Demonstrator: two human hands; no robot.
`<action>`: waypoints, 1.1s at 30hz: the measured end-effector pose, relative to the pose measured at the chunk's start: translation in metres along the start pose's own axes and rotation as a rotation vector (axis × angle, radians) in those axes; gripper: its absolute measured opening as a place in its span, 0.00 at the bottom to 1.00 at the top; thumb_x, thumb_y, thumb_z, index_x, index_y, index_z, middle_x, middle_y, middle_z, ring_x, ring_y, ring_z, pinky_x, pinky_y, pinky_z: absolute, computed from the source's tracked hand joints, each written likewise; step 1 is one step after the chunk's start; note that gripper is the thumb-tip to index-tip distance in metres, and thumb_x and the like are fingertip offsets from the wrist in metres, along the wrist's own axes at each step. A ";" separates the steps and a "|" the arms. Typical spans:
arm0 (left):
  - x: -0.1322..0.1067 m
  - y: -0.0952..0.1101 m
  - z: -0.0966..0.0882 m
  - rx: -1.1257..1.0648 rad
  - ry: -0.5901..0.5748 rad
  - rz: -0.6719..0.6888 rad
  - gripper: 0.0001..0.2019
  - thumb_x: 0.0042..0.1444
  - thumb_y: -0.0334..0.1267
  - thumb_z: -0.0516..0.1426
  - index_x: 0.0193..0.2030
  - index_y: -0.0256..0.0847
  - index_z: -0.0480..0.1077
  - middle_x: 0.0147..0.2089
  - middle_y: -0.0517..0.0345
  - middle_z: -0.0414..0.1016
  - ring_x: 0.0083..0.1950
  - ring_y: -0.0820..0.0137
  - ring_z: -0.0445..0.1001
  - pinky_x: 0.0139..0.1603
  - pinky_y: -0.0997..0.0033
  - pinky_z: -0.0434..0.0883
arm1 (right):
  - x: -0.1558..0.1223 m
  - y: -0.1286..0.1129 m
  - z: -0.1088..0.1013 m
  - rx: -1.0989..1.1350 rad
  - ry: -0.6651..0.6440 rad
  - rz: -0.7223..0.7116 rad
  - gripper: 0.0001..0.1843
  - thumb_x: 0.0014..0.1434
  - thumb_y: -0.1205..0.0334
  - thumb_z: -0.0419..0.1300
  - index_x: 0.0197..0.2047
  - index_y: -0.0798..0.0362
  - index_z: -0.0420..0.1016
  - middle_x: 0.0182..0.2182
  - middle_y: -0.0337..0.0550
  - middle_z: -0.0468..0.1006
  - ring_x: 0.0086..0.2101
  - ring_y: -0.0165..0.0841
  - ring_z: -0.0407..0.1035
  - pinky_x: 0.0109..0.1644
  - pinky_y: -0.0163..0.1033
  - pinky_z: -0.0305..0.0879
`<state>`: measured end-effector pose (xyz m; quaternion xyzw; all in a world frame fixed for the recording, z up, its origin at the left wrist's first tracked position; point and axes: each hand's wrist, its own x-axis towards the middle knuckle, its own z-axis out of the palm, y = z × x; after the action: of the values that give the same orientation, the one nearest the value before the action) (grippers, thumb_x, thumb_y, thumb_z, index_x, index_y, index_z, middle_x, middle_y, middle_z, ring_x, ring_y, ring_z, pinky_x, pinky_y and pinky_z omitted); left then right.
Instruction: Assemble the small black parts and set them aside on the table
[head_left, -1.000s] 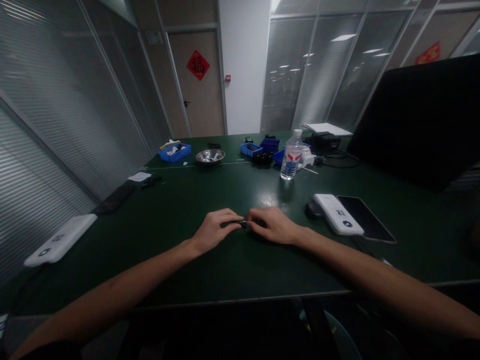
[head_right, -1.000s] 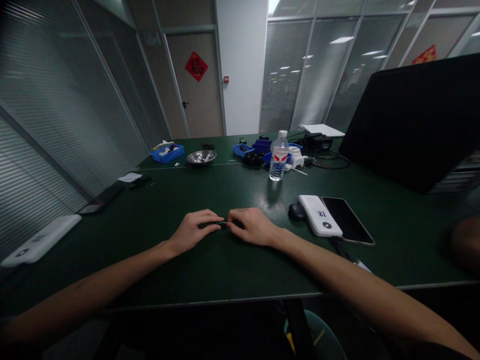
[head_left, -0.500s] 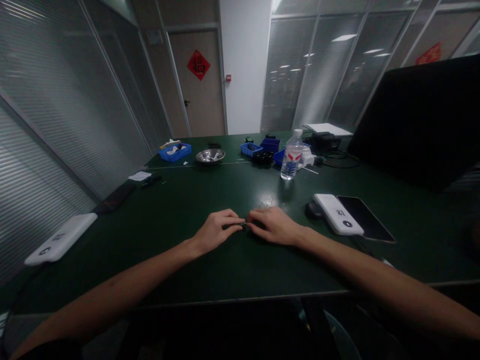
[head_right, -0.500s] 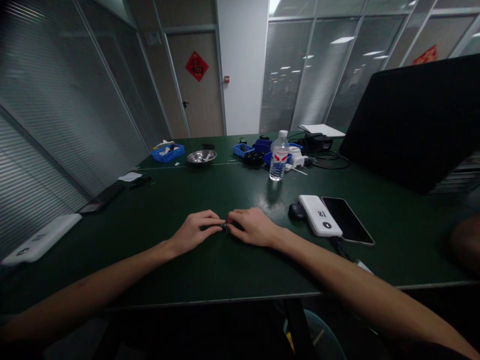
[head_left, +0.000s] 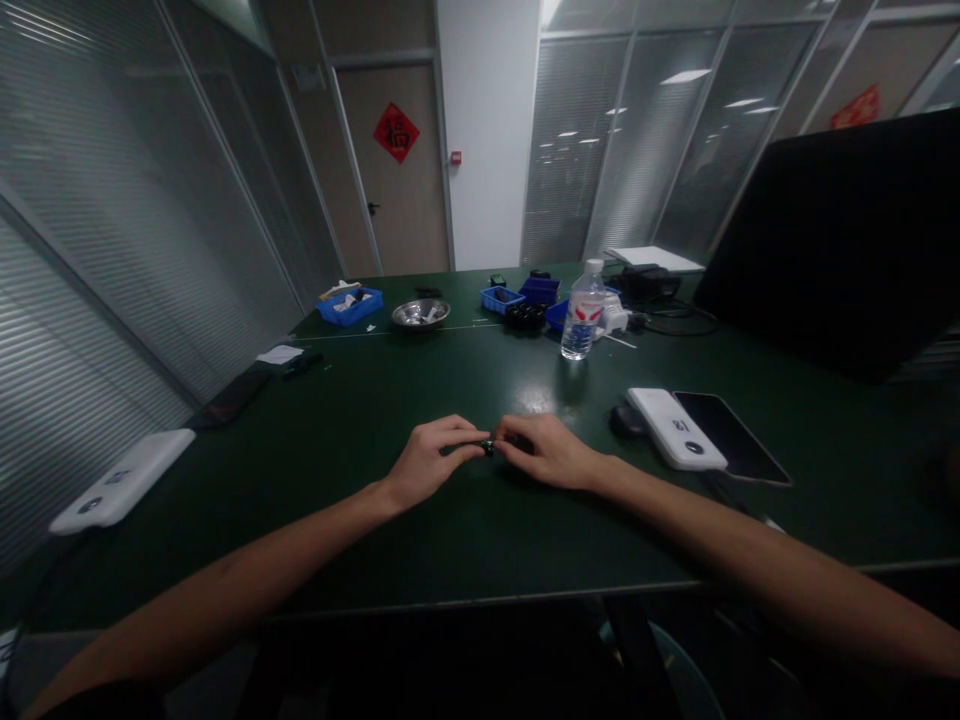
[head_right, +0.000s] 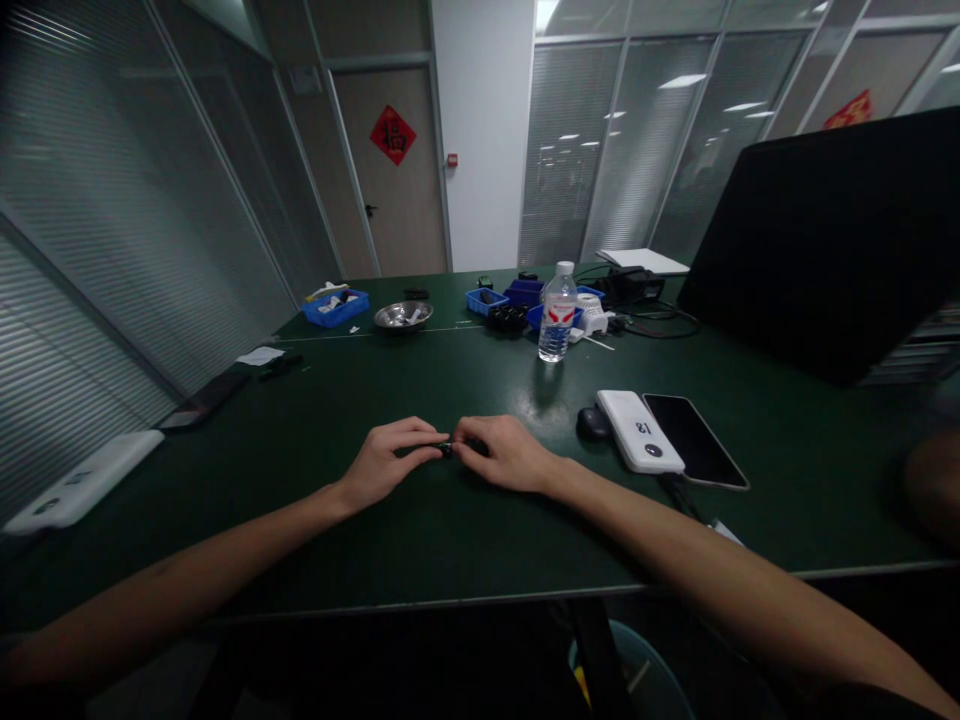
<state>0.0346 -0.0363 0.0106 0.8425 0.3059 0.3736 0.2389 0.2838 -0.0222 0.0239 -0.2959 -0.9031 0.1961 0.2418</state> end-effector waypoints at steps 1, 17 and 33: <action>0.000 0.000 0.000 0.001 0.002 0.001 0.13 0.64 0.33 0.62 0.54 0.43 0.79 0.48 0.53 0.79 0.48 0.67 0.77 0.50 0.64 0.75 | 0.000 0.000 0.000 0.006 0.000 0.002 0.08 0.69 0.59 0.56 0.44 0.54 0.74 0.32 0.39 0.75 0.29 0.29 0.67 0.34 0.34 0.58; 0.001 -0.002 0.002 0.024 -0.071 -0.055 0.11 0.64 0.33 0.61 0.52 0.43 0.80 0.47 0.53 0.78 0.48 0.66 0.77 0.51 0.64 0.73 | -0.002 -0.005 -0.003 -0.365 -0.080 -0.087 0.11 0.72 0.57 0.52 0.46 0.54 0.72 0.37 0.43 0.76 0.30 0.30 0.68 0.34 0.36 0.56; -0.001 -0.004 0.003 0.046 -0.124 -0.061 0.11 0.65 0.35 0.60 0.52 0.43 0.79 0.48 0.53 0.78 0.47 0.66 0.76 0.48 0.65 0.73 | -0.001 -0.006 -0.002 -0.414 -0.123 -0.120 0.12 0.71 0.57 0.52 0.47 0.54 0.73 0.35 0.43 0.75 0.29 0.29 0.65 0.32 0.36 0.53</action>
<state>0.0353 -0.0348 0.0055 0.8595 0.3247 0.3059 0.2494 0.2834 -0.0272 0.0283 -0.2725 -0.9531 0.0095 0.1316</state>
